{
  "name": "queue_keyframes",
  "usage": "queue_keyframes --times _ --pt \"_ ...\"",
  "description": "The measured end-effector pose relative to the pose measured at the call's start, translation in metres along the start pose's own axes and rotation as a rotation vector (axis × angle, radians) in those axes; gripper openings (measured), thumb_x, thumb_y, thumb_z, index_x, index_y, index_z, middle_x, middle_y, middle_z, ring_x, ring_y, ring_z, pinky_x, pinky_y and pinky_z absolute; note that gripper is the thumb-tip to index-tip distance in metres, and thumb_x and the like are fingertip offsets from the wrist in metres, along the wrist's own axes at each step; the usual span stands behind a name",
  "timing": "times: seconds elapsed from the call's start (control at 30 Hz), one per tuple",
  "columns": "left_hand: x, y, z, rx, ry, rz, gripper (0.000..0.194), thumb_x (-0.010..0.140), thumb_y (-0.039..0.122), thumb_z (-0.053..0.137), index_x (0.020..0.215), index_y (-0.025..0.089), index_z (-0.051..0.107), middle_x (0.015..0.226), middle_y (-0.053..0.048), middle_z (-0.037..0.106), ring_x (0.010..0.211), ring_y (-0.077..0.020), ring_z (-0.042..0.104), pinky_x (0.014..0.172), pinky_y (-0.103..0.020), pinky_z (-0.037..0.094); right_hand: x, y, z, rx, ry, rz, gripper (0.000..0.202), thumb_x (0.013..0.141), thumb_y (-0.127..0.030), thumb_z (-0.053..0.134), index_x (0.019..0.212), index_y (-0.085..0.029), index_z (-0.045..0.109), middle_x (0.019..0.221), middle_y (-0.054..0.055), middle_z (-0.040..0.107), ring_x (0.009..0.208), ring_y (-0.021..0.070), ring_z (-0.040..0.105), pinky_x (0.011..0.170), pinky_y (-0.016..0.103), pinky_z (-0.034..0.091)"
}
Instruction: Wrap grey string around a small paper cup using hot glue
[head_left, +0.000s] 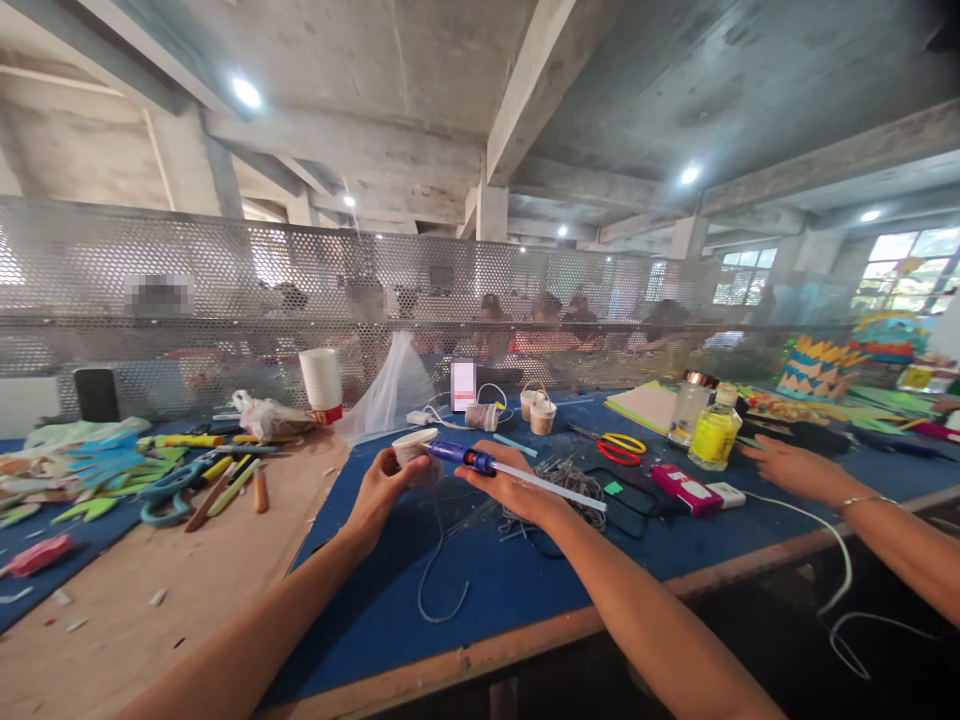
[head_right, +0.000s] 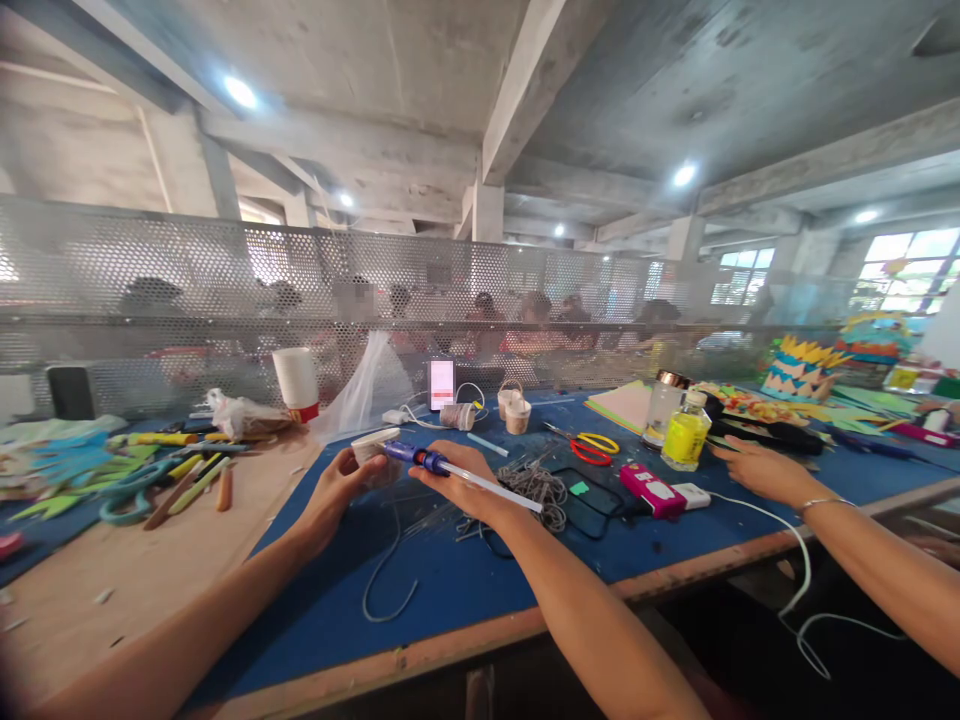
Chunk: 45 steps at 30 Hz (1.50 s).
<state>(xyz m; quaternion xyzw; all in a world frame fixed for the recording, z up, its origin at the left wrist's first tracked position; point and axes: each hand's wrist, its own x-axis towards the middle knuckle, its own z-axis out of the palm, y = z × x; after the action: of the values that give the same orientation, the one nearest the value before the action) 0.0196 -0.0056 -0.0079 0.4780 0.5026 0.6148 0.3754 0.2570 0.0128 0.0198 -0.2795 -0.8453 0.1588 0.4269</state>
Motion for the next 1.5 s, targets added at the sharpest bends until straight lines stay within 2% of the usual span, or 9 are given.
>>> queue_keyframes --times 0.3,0.53,0.83,1.07,1.5 --pt "0.003 -0.003 0.0 0.027 0.01 0.016 0.07 0.059 0.065 0.09 0.106 0.018 0.069 0.101 -0.009 0.079 0.096 -0.0297 0.073 0.077 -0.034 0.055 -0.004 -0.006 -0.001 -0.064 0.041 -0.003 0.014 0.099 -0.045 0.067 0.091 -0.034 0.073 0.084 0.003 0.073 0.081 0.0215 0.07 0.071 0.032 0.05" --pt "0.005 -0.006 -0.001 0.0 -0.013 0.027 0.071 0.058 0.064 0.092 0.107 0.017 0.068 0.102 -0.01 0.078 0.095 -0.0296 0.074 0.08 -0.036 0.057 -0.002 0.01 0.007 -0.093 0.002 -0.027 0.026 0.1 -0.05 0.067 0.097 -0.024 0.067 0.09 0.0 0.071 0.08 0.0176 0.067 0.071 0.026 0.046" --pt "0.004 -0.007 -0.002 0.013 -0.007 0.03 0.073 0.058 0.064 0.092 0.109 0.017 0.067 0.103 -0.009 0.078 0.094 -0.0285 0.073 0.08 -0.036 0.056 -0.003 0.012 0.008 -0.152 -0.014 -0.072 0.031 0.101 -0.053 0.067 0.1 -0.022 0.064 0.097 0.002 0.07 0.081 0.0164 0.066 0.071 0.024 0.044" --pt "0.002 -0.003 -0.001 0.023 -0.003 0.051 0.07 0.059 0.064 0.091 0.106 0.018 0.068 0.102 -0.009 0.078 0.096 -0.0302 0.073 0.08 -0.037 0.056 -0.004 0.009 0.008 -0.267 -0.008 -0.053 0.029 0.1 -0.051 0.069 0.102 -0.022 0.065 0.104 0.003 0.065 0.081 0.0149 0.065 0.07 0.024 0.044" --pt "0.006 -0.008 -0.002 0.045 0.003 0.057 0.073 0.058 0.065 0.091 0.107 0.015 0.067 0.099 -0.008 0.077 0.092 -0.027 0.072 0.08 -0.035 0.054 -0.002 0.008 0.008 -0.324 -0.013 -0.048 0.029 0.101 -0.05 0.069 0.101 -0.022 0.063 0.103 0.002 0.063 0.079 0.014 0.064 0.067 0.024 0.042"
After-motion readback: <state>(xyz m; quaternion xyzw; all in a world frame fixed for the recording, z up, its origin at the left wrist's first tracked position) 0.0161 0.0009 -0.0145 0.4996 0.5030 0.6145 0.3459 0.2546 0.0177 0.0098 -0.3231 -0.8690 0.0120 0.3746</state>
